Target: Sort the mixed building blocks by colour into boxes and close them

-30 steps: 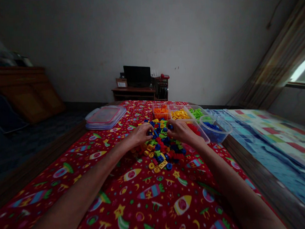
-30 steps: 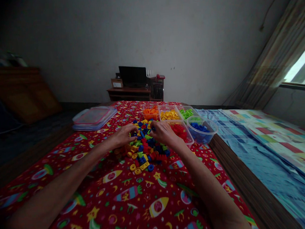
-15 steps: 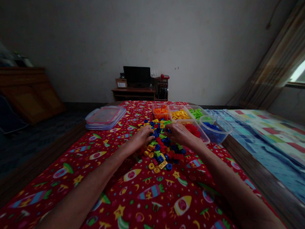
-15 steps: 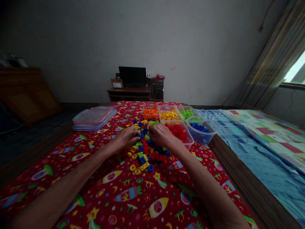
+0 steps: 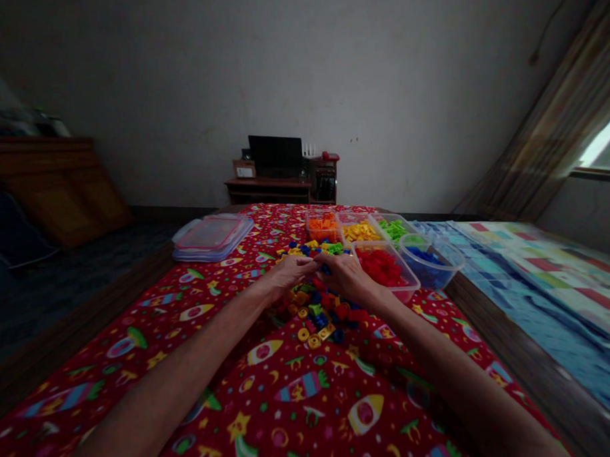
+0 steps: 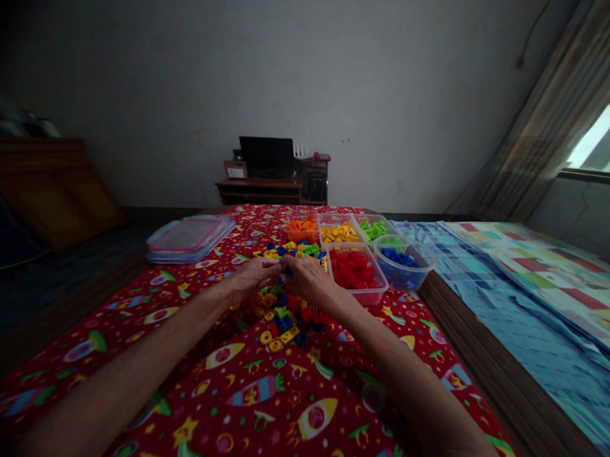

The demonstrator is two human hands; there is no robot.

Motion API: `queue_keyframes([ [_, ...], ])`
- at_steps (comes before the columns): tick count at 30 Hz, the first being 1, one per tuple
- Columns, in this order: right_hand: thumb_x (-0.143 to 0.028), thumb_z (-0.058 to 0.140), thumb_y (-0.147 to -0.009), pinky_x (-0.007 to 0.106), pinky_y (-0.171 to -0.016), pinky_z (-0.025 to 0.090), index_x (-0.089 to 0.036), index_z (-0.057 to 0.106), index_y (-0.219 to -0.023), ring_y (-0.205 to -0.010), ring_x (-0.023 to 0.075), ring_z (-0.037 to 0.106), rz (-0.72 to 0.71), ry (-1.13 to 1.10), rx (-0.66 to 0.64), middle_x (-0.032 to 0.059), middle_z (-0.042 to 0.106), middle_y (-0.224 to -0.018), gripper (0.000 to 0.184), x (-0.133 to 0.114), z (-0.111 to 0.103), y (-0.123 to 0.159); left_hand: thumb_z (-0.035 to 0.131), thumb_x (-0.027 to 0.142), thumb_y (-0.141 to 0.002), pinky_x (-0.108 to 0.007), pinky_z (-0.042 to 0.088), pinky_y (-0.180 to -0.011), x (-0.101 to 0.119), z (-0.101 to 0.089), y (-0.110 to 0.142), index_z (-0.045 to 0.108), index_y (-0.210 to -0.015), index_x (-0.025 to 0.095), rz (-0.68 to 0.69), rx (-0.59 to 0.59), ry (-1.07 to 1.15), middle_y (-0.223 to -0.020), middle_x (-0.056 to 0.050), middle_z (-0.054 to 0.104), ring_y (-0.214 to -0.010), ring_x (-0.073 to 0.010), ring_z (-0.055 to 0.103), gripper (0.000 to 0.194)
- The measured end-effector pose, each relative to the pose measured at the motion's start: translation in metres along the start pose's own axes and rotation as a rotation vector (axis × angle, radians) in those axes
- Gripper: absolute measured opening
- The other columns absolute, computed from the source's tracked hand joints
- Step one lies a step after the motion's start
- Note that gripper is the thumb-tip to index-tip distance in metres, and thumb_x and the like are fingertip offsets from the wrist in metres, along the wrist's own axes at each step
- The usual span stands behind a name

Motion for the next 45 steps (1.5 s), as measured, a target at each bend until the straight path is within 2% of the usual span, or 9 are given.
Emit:
queue_keyframes([
  [6, -0.022, 0.044, -0.086, 0.023, -0.056, 0.028, -0.017, 0.063, -0.097, -0.061, 0.0128, 0.053, 0.080, 0.054, 0.081, 0.0049, 0.066, -0.073, 0.023, 0.018, -0.019, -0.004, 0.065, 0.064, -0.063, -0.023, 0.042, -0.061, 0.005, -0.003, 0.001, 0.069, -0.085, 0.012, -0.008, 0.044, 0.065, -0.076, -0.004, 0.064, -0.065, -0.0118, 0.054, 0.056],
  [14, -0.029, 0.044, -0.086, 0.026, -0.069, 0.039, -0.015, 0.066, -0.100, -0.077, 0.0184, 0.061, 0.435, 0.287, 0.404, 0.0101, 0.069, -0.086, 0.029, 0.110, -0.087, 0.028, 0.050, 0.049, -0.082, -0.029, 0.048, -0.073, 0.014, -0.014, -0.002, 0.070, -0.096, 0.015, 0.230, 0.149, -0.503, -0.089, -0.005, 0.069, -0.083, -0.0198, 0.060, 0.042],
  [17, -0.030, 0.045, -0.086, 0.029, -0.070, 0.041, -0.015, 0.067, -0.103, -0.082, 0.0219, 0.062, 0.599, 0.379, 0.323, 0.0125, 0.070, -0.090, 0.031, 0.142, -0.092, 0.045, 0.050, 0.037, -0.086, -0.033, 0.046, -0.088, 0.028, 0.014, 0.011, 0.068, -0.100, 0.015, 0.495, 0.009, -0.649, -0.104, -0.009, 0.067, -0.099, -0.0212, 0.059, 0.031],
  [19, -0.032, 0.047, -0.085, 0.031, -0.071, 0.042, -0.015, 0.065, -0.109, -0.087, 0.0236, 0.062, 0.640, 0.410, 0.228, 0.0134, 0.070, -0.097, 0.034, 0.154, -0.090, 0.053, 0.055, 0.034, -0.086, -0.034, 0.043, -0.095, 0.037, 0.042, 0.026, 0.065, -0.105, 0.018, 0.688, -0.185, -0.733, -0.110, -0.010, 0.065, -0.107, -0.0210, 0.056, 0.027],
  [23, -0.034, 0.046, -0.086, 0.032, -0.074, 0.044, -0.017, 0.064, -0.113, -0.090, 0.0239, 0.063, 0.625, 0.424, 0.202, 0.0126, 0.070, -0.099, 0.037, 0.152, -0.089, 0.053, 0.060, 0.037, -0.083, -0.036, 0.037, -0.103, 0.038, 0.094, 0.060, 0.065, -0.101, 0.023, 0.960, -0.507, -0.932, -0.117, -0.007, 0.063, -0.118, -0.0221, 0.050, 0.023],
  [27, -0.034, 0.041, -0.088, 0.031, -0.072, 0.044, -0.019, 0.067, -0.109, -0.084, 0.0223, 0.064, 0.584, 0.370, 0.263, 0.0104, 0.071, -0.091, 0.036, 0.133, -0.090, 0.040, 0.055, 0.033, -0.087, -0.038, 0.032, -0.107, 0.019, 0.114, 0.069, 0.061, -0.107, 0.027, 1.055, -0.522, -1.101, -0.123, -0.003, 0.059, -0.123, -0.0202, 0.045, 0.022],
  [31, -0.032, 0.043, -0.087, 0.030, -0.071, 0.044, -0.019, 0.068, -0.107, -0.084, 0.0220, 0.063, 0.522, 0.338, 0.223, 0.0107, 0.071, -0.092, 0.034, 0.114, -0.084, 0.030, 0.050, 0.023, -0.089, -0.041, 0.025, -0.110, 0.007, 0.100, 0.053, 0.059, -0.104, 0.024, 1.002, -0.367, -1.261, -0.111, -0.004, 0.063, -0.120, -0.0201, 0.047, 0.017],
  [36, -0.030, 0.044, -0.087, 0.028, -0.068, 0.042, -0.021, 0.067, -0.109, -0.082, 0.0213, 0.063, 0.539, 0.349, 0.139, 0.0107, 0.070, -0.095, 0.033, 0.103, -0.078, 0.025, 0.051, 0.022, -0.089, -0.042, 0.024, -0.112, 0.013, 0.066, 0.035, 0.061, -0.088, 0.020, 0.962, -0.321, -1.340, -0.100, -0.005, 0.062, -0.111, -0.0198, 0.051, 0.010],
  [45, -0.021, 0.039, -0.088, 0.025, -0.058, 0.032, -0.019, 0.067, -0.101, -0.071, 0.0172, 0.059, 0.314, 0.328, -0.031, 0.0117, 0.069, -0.088, 0.032, 0.053, -0.056, 0.007, 0.046, 0.025, -0.090, -0.035, 0.043, -0.095, -0.001, -0.008, 0.003, 0.063, -0.092, 0.016, 0.719, -0.066, -1.111, -0.108, -0.010, 0.060, -0.107, -0.0203, 0.054, 0.019],
])
Point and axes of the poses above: each hand's wrist, its own y-axis away from the middle knuckle, its own z-axis out of the palm, x = y × z, the point moved 2 cm from there along -y, towards the middle knuckle
